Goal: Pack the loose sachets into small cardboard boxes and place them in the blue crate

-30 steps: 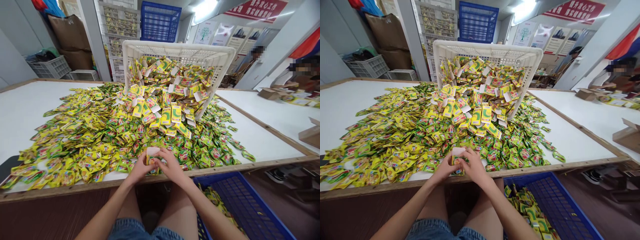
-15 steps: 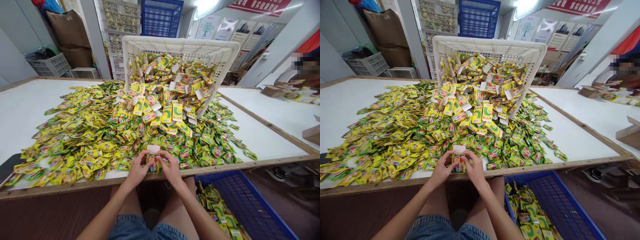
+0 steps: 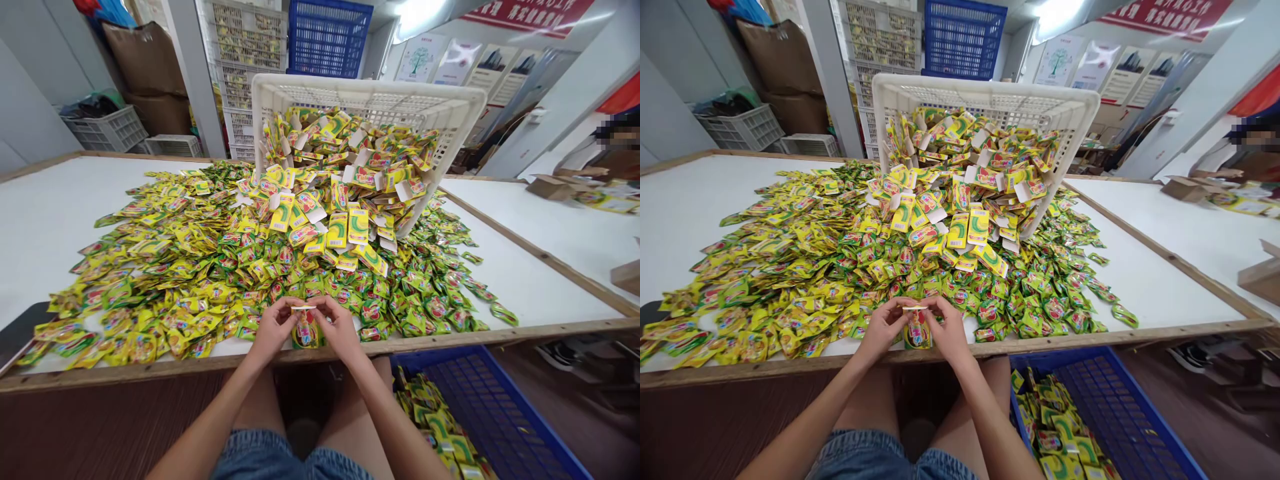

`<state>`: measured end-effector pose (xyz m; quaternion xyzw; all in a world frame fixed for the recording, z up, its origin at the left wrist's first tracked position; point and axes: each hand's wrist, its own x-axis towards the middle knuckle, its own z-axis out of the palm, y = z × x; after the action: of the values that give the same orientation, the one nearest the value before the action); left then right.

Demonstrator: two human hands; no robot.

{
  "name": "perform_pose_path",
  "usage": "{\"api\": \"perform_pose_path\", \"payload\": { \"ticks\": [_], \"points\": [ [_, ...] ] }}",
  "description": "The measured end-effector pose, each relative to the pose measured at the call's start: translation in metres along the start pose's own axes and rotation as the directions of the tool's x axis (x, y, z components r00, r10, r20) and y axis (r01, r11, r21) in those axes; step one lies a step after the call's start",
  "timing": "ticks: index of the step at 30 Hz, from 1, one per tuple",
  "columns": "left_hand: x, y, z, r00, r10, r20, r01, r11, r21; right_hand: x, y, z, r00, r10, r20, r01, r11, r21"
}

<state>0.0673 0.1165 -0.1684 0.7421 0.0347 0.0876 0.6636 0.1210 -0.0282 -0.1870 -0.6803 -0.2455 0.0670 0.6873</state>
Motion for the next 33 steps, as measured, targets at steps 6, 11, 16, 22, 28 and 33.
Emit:
{"api": "perform_pose_path", "payload": {
  "ticks": [6, 11, 16, 22, 28, 33],
  "points": [
    [-0.004, 0.009, 0.007, 0.993, 0.056, -0.104, -0.051, 0.997, 0.051, -0.001, -0.014, 0.001, 0.999, -0.038, -0.010, 0.037, 0.995, -0.088],
    [-0.001, 0.009, 0.008, 0.990, 0.013, -0.142, 0.003, 0.994, 0.113, 0.001, -0.015, 0.003, 0.998, -0.032, -0.050, 0.024, 0.987, -0.160],
    [0.010, 0.013, 0.008, 0.984, -0.026, -0.175, 0.050, 0.989, 0.139, 0.006, -0.012, 0.007, 0.993, 0.050, -0.109, -0.063, 0.991, -0.121],
    [0.009, 0.007, 0.007, 0.989, -0.032, -0.146, 0.050, 0.992, 0.119, 0.002, -0.007, 0.005, 0.994, 0.044, -0.101, -0.055, 0.992, -0.110],
    [-0.003, -0.005, 0.007, 0.995, -0.031, -0.093, 0.037, 0.997, 0.065, -0.014, 0.002, 0.015, 0.998, -0.006, -0.066, -0.002, 0.993, -0.121],
    [-0.015, 0.002, 0.018, 0.997, 0.026, -0.076, -0.021, 0.997, 0.068, -0.033, -0.010, 0.007, 0.996, 0.038, -0.084, -0.048, 0.991, -0.125]
  ]
}}
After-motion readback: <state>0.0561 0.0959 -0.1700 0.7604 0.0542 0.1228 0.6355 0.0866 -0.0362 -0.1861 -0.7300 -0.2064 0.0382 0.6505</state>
